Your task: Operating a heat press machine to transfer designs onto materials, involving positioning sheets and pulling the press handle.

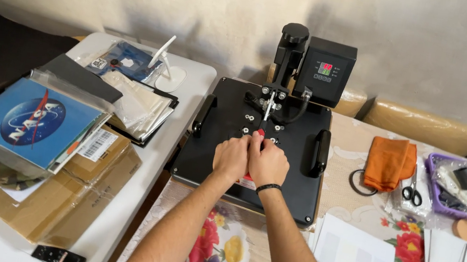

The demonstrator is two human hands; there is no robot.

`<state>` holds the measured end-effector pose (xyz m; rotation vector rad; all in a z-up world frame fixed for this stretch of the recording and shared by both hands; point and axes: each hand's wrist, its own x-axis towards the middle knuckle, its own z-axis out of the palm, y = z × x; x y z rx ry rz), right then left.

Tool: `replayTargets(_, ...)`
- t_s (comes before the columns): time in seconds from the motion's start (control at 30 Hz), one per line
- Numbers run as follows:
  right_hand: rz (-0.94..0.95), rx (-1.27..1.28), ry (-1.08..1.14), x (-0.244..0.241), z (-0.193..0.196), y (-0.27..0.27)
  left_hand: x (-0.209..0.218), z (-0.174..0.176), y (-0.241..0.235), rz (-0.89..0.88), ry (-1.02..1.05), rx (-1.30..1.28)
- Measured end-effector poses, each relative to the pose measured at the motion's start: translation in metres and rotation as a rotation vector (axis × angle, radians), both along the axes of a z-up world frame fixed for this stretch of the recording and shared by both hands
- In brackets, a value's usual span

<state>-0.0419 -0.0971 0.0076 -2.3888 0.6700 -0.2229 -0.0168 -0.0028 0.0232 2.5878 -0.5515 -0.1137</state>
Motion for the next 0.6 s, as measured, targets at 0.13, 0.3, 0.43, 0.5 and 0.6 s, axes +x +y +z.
replayTargets(0.13, 0.016, 0.024, -0.025, -0.001, -0.004, 0.0, -0.001, -0.008, 0.0, 0.028, -0.052, 0.001)
replayTargets(0.3, 0.025, 0.015, 0.012, 0.005, -0.012, -0.004, -0.004, -0.004, -0.001, 0.045, -0.06, 0.003)
replayTargets(0.43, 0.034, 0.019, 0.0, 0.004, -0.013, -0.004, -0.011, 0.002, -0.003, 0.074, -0.079, 0.021)
replayTargets(0.5, 0.043, 0.021, -0.003, 0.001, -0.011, -0.004, -0.012, 0.001, -0.002, 0.08, -0.079, 0.016)
replayTargets(0.6, 0.053, 0.024, 0.004, 0.003, -0.006, -0.004, -0.009, 0.002, -0.003, 0.081, -0.083, 0.011)
